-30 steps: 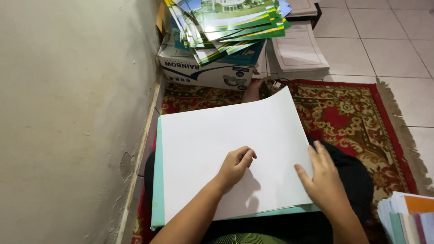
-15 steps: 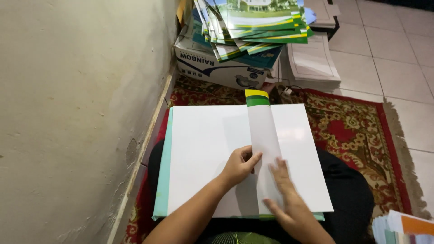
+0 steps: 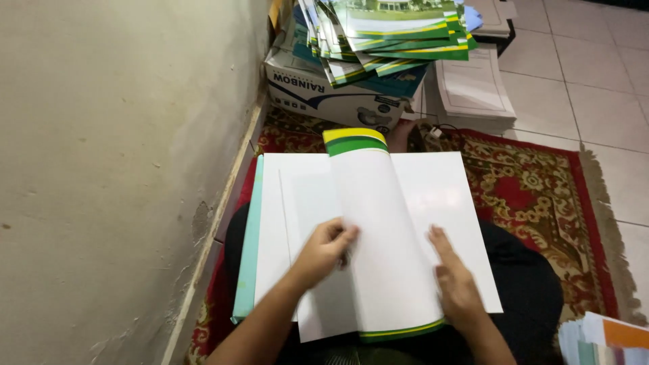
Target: The person sits on the floor and repeatedly folds a stack of printed papers in half. They smooth the crease with their hands, then place the folded paper onto a growing pile. The task is performed one sheet at a time.
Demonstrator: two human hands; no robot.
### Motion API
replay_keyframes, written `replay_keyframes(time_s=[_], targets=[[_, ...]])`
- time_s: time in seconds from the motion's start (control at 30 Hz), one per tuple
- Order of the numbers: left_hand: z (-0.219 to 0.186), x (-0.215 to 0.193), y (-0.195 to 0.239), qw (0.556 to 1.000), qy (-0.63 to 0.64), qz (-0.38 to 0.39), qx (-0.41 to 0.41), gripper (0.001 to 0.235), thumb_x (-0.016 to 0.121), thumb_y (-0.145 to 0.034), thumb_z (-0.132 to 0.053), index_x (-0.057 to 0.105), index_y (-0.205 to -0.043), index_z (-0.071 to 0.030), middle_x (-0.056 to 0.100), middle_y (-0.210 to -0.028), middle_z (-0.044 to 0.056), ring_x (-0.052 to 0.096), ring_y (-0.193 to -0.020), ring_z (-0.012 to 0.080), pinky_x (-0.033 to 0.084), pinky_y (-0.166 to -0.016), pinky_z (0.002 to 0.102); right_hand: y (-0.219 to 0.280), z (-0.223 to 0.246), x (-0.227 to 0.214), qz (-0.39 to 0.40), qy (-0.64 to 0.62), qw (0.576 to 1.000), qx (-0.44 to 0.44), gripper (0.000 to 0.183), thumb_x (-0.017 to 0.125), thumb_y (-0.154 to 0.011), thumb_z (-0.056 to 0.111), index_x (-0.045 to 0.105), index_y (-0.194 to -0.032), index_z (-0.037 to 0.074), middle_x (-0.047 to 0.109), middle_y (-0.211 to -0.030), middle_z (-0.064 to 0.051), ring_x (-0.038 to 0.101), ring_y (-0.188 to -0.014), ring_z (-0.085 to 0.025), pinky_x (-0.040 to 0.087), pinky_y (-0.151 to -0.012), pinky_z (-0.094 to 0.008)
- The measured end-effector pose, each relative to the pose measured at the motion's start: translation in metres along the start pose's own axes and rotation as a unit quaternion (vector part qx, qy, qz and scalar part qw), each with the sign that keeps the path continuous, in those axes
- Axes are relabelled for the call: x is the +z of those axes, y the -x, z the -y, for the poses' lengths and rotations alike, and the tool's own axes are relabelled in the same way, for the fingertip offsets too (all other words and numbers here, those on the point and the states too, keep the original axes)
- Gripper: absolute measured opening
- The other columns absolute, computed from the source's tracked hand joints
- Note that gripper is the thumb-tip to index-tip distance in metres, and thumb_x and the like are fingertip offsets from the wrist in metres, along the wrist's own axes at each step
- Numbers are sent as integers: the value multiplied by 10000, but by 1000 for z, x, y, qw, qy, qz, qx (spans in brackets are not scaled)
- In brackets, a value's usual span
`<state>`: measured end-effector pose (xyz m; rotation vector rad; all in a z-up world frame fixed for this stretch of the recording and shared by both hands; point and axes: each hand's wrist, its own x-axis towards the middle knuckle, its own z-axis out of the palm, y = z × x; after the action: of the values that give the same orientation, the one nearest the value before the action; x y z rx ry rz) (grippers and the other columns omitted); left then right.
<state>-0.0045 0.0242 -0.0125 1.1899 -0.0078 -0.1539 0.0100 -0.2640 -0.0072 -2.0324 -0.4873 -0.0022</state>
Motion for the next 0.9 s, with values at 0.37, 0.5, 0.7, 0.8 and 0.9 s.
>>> replay_keyframes(time_s=[0.37,0.5,0.7,0.8,0.9], targets=[[5,-22,-12,773,-592,-199,115,487,604,-950,-261,509,-1342,11,608,-1168,234,578,-995,420,464,-879,551,6,-49,50,155,412,888,-131,684,315,-1055,402,193,-1634,61,200,-1712,-131,200,-1573,-246,159,-1253,-401],[45,34,-89,725,-599,10,339,370,581,-892,-79,637,-1237,39,670,-1200,260,615,-1104,428,483,-982,513,-4,-67,54,178,440,871,-130,713,333,-1059,433,147,-1645,72,164,-1716,-134,172,-1573,-259,146,-1251,-398],[98,9,-168,685,-705,-34,178,708,355,-878,-142,323,-1540,107,379,-1603,261,339,-1510,371,216,-1254,504,24,-54,54,166,448,868,-132,681,214,-1091,423,144,-1634,18,152,-1719,-153,144,-1587,-257,120,-1267,-396],[103,7,-161,755,-607,-100,227,730,397,-801,7,325,-1510,167,335,-1589,350,311,-1501,469,223,-1263,541,36,-49,51,175,446,866,-145,694,227,-1090,432,139,-1635,10,149,-1719,-172,151,-1590,-276,138,-1267,-401],[91,2,-161,868,-422,-126,231,660,288,-906,30,245,-1559,110,262,-1647,298,236,-1556,410,161,-1303,464,-9,-58,64,193,443,866,-127,722,238,-1077,446,121,-1633,0,116,-1719,-187,120,-1587,-289,119,-1257,-421]])
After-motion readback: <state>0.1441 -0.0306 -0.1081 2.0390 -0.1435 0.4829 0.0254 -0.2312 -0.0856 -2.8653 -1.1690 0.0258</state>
